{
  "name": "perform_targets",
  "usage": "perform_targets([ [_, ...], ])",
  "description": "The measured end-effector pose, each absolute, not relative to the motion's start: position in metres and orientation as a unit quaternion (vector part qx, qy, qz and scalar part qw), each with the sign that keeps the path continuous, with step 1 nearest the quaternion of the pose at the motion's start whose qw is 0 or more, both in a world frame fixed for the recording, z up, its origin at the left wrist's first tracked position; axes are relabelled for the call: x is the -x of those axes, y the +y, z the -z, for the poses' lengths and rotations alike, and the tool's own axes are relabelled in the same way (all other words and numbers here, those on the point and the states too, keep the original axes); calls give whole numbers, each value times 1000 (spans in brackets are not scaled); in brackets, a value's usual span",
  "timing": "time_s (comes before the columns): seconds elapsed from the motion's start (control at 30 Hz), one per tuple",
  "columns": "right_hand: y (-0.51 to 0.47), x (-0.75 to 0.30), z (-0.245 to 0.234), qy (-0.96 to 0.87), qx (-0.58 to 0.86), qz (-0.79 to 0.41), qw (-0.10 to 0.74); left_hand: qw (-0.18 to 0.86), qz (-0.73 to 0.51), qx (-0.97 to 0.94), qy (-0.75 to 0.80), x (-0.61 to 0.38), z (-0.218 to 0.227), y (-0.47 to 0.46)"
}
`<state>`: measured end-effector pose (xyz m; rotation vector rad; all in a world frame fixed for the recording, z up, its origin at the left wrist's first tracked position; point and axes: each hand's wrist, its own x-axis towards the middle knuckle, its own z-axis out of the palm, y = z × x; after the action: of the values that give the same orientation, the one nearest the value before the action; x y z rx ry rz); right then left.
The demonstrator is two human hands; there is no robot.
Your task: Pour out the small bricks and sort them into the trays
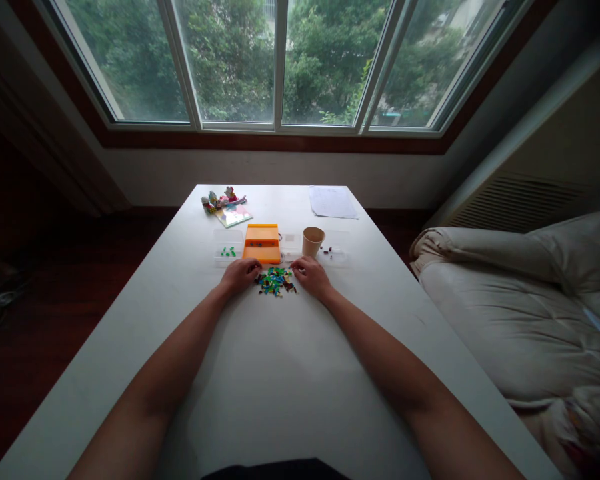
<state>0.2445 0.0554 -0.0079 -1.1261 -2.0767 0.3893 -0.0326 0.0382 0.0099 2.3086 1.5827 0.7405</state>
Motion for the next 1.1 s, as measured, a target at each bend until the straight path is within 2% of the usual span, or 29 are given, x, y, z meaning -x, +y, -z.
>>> perform_targets([
  [0.27, 50, -244, 8, -834, 440, -112, 314, 124, -245, -789, 550, 32, -12, 38],
  [0.83, 47, -246, 6, -810, 479, -103, 323, 120, -242, -791, 548, 31, -14, 36],
  [1.1, 43, -245, 1, -838, 438, -103, 310, 120, -244, -790, 549, 31, -12, 37],
])
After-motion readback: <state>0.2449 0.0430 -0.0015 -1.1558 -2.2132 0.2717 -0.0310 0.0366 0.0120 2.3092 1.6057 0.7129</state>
